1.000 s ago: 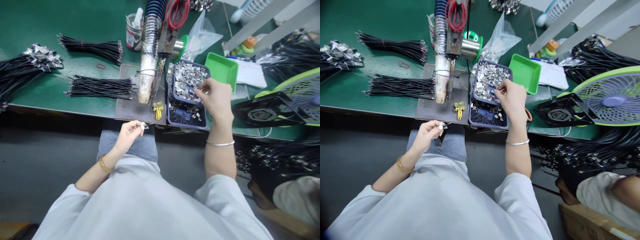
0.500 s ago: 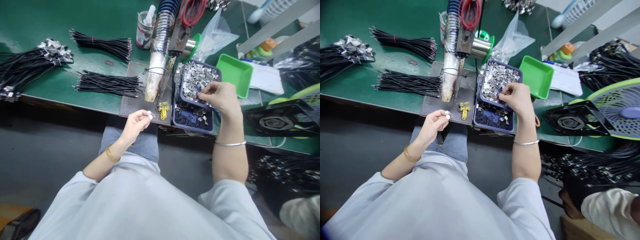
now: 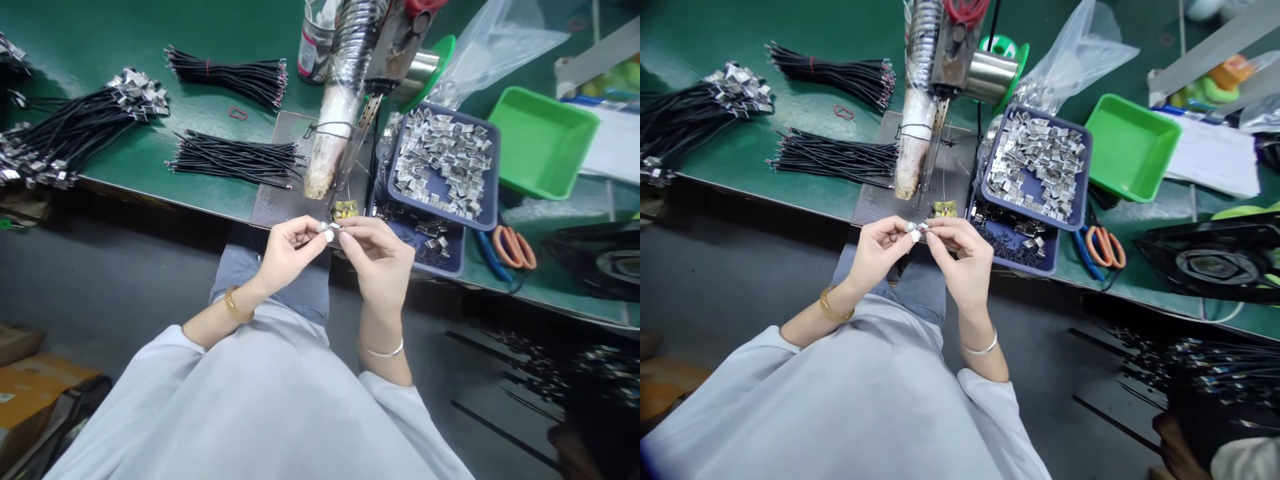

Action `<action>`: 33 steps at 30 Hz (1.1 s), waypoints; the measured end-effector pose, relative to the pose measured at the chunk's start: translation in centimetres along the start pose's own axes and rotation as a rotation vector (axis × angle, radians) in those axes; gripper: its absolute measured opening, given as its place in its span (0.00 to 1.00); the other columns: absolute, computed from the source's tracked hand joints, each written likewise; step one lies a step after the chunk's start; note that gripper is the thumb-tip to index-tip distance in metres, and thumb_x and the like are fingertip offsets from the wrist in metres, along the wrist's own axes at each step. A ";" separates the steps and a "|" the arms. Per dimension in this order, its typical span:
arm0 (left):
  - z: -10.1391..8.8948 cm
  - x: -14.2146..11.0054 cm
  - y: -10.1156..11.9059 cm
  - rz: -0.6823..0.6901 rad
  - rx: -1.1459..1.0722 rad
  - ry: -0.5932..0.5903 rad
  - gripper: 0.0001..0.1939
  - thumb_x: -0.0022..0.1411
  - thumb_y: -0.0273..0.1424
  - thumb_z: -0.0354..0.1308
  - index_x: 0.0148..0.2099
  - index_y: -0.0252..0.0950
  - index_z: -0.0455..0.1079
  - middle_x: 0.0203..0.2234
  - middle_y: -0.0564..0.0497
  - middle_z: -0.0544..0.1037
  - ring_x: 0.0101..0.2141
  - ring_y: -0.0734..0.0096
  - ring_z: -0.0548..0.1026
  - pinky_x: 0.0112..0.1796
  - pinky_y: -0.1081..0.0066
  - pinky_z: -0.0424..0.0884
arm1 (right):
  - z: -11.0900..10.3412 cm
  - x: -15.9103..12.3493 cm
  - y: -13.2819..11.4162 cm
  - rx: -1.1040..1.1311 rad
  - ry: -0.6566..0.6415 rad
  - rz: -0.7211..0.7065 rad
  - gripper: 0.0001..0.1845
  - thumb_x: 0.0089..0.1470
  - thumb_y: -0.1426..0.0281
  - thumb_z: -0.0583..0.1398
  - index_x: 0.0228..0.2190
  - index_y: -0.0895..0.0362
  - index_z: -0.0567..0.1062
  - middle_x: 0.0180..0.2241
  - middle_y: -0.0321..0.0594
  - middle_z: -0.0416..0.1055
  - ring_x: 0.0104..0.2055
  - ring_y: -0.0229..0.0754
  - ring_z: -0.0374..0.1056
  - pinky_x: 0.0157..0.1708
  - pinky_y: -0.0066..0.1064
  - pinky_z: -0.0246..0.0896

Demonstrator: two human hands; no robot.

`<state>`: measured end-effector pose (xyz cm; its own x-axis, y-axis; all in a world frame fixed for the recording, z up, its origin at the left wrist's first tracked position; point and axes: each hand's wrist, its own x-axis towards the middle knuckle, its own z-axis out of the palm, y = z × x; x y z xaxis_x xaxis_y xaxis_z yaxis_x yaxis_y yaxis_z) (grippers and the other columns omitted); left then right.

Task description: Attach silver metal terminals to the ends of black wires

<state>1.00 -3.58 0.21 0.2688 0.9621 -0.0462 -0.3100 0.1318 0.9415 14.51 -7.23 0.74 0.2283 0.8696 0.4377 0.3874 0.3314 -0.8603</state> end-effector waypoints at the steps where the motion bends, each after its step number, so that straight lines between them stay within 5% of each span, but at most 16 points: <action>1: 0.0 -0.1 -0.1 0.018 0.021 -0.001 0.19 0.50 0.44 0.71 0.29 0.33 0.72 0.23 0.54 0.75 0.25 0.79 0.70 0.28 0.77 0.68 | 0.1 0.0 0.3 0.032 -0.012 0.028 0.03 0.56 0.72 0.66 0.30 0.53 0.80 0.36 0.38 0.80 0.38 0.40 0.78 0.33 0.31 0.76; 6: -0.2 -0.3 -0.5 0.099 0.160 -0.018 0.13 0.55 0.38 0.68 0.29 0.33 0.74 0.26 0.51 0.76 0.29 0.75 0.72 0.31 0.76 0.69 | -0.3 0.1 0.7 0.078 -0.014 0.064 0.03 0.55 0.72 0.66 0.30 0.53 0.81 0.36 0.38 0.80 0.38 0.40 0.77 0.36 0.31 0.77; 15: -0.7 -0.4 0.0 0.337 0.456 -0.087 0.07 0.60 0.28 0.61 0.29 0.34 0.76 0.20 0.54 0.69 0.20 0.80 0.59 0.25 0.74 0.57 | -0.7 0.2 0.8 0.087 -0.096 0.068 0.04 0.53 0.75 0.66 0.29 0.54 0.80 0.37 0.38 0.80 0.37 0.39 0.78 0.36 0.30 0.77; 20: -0.4 -0.7 0.1 0.066 0.181 -0.091 0.16 0.61 0.42 0.63 0.29 0.34 0.69 0.19 0.55 0.69 0.20 0.80 0.61 0.24 0.75 0.58 | 0.5 -0.8 0.1 -0.173 0.068 -0.158 0.06 0.55 0.76 0.65 0.31 0.53 0.79 0.37 0.37 0.80 0.40 0.41 0.78 0.41 0.35 0.77; 23: -0.3 -0.5 0.1 -0.092 -0.058 -0.115 0.24 0.53 0.51 0.68 0.28 0.35 0.68 0.15 0.58 0.65 0.18 0.81 0.60 0.23 0.76 0.58 | 0.8 -1.1 0.2 -0.285 0.103 -0.260 0.08 0.56 0.77 0.65 0.34 0.51 0.80 0.37 0.37 0.80 0.40 0.42 0.78 0.42 0.36 0.76; 28: -0.6 0.1 0.1 -0.155 -0.104 -0.040 0.24 0.44 0.49 0.74 0.27 0.33 0.73 0.16 0.58 0.67 0.18 0.84 0.59 0.22 0.77 0.56 | 0.3 -1.2 0.4 -0.271 0.236 -0.329 0.12 0.61 0.76 0.61 0.42 0.49 0.79 0.39 0.37 0.80 0.42 0.45 0.78 0.40 0.38 0.76; 33: -0.8 0.4 0.2 -0.130 -0.096 -0.014 0.19 0.42 0.41 0.75 0.26 0.31 0.74 0.19 0.56 0.70 0.21 0.83 0.63 0.24 0.78 0.60 | 0.5 -1.4 0.7 -0.334 0.121 -0.418 0.10 0.58 0.77 0.64 0.39 0.50 0.76 0.37 0.36 0.81 0.38 0.42 0.79 0.38 0.34 0.76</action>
<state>0.34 -3.02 0.11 0.3247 0.9321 -0.1602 -0.3571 0.2777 0.8918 14.03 -8.06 -0.58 0.0877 0.6339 0.7684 0.7250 0.4884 -0.4856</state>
